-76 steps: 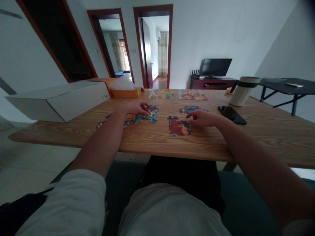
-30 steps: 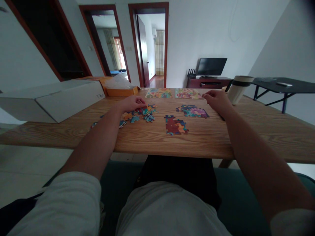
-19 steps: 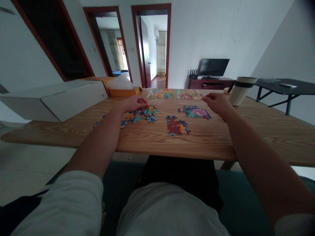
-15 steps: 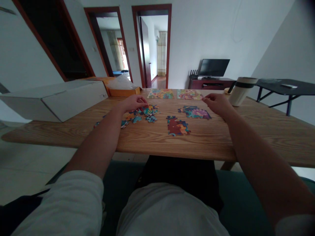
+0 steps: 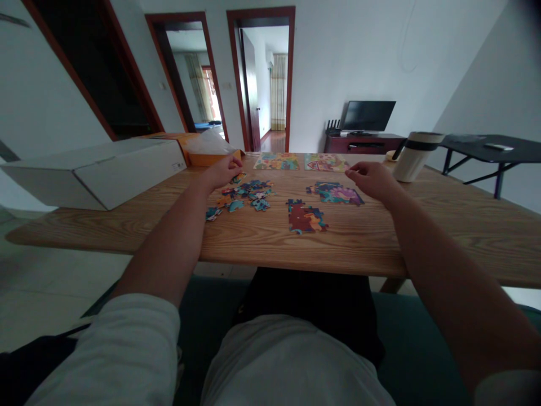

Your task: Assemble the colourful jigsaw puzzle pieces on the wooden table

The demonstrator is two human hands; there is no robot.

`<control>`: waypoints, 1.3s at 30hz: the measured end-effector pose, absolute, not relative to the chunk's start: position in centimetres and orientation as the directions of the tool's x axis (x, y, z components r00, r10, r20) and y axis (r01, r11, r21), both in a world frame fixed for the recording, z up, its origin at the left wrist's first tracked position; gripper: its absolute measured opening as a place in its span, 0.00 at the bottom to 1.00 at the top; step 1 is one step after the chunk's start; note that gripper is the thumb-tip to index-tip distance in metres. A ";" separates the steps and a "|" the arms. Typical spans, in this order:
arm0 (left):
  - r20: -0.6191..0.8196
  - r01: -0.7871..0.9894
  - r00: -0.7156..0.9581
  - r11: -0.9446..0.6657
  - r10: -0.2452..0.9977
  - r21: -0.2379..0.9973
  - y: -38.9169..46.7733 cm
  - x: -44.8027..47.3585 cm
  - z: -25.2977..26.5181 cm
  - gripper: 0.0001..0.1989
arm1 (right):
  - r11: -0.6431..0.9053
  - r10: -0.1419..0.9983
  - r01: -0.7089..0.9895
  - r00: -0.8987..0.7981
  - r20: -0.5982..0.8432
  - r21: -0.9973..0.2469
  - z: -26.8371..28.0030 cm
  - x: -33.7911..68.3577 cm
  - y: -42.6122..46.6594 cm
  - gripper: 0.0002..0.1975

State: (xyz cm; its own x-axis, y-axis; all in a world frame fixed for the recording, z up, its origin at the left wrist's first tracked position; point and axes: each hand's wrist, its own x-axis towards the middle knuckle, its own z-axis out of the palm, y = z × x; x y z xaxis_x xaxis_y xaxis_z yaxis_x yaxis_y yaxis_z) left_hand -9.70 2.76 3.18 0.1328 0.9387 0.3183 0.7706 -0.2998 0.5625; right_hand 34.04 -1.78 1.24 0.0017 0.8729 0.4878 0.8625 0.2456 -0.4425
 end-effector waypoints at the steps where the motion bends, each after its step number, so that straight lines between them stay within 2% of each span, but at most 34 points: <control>1: 0.321 0.771 0.089 -0.269 0.943 0.577 2.8 -9.7 3.2 0.13 | 0.240 0.874 0.867 0.002 0.486 -0.437 1.3 34.0 -1.8 0.16; 6: 0.235 0.796 -0.001 -0.142 0.972 0.589 3.1 -10.2 3.1 0.16 | 0.231 0.885 0.878 -0.011 0.466 -0.418 1.5 33.7 -2.0 0.14; 8: 0.199 0.834 0.018 -0.124 0.980 0.538 3.2 -10.5 3.3 0.20 | 0.220 0.890 0.882 -0.007 0.455 -0.417 1.5 33.6 -2.0 0.14; 12: 0.197 0.928 0.037 -0.107 0.980 0.357 3.1 -11.3 3.7 0.27 | 0.217 0.899 0.885 -0.017 0.437 -0.412 1.5 33.4 -2.0 0.14; 19: 0.251 0.957 -0.041 -0.035 0.967 0.289 3.3 -13.2 3.7 0.26 | 0.236 0.915 0.880 -0.058 0.399 -0.413 1.7 33.3 -2.3 0.15; 24: 0.293 0.975 -0.163 0.109 0.942 0.194 4.0 -14.2 3.8 0.22 | 0.257 0.927 0.875 -0.104 0.359 -0.410 1.8 33.1 -2.6 0.15; 31: 0.337 0.942 -0.333 0.292 0.881 0.168 3.8 -15.0 3.4 0.24 | 0.319 0.935 0.855 -0.212 0.286 -0.409 1.2 33.1 -2.3 0.14; 34: 0.308 0.958 -0.287 0.261 0.907 0.122 3.7 -15.0 4.0 0.21 | 0.306 0.945 0.854 -0.219 0.243 -0.421 1.1 33.1 -2.3 0.14; 37: 0.302 0.986 -0.153 0.125 0.941 0.109 3.1 -13.7 5.6 0.15 | 0.281 0.957 0.848 -0.212 0.198 -0.450 1.3 32.9 -2.7 0.14; 39: 0.315 0.990 -0.079 0.039 0.946 0.133 2.0 -12.2 7.0 0.16 | 0.285 0.957 0.841 -0.226 0.180 -0.461 1.5 32.7 -3.0 0.13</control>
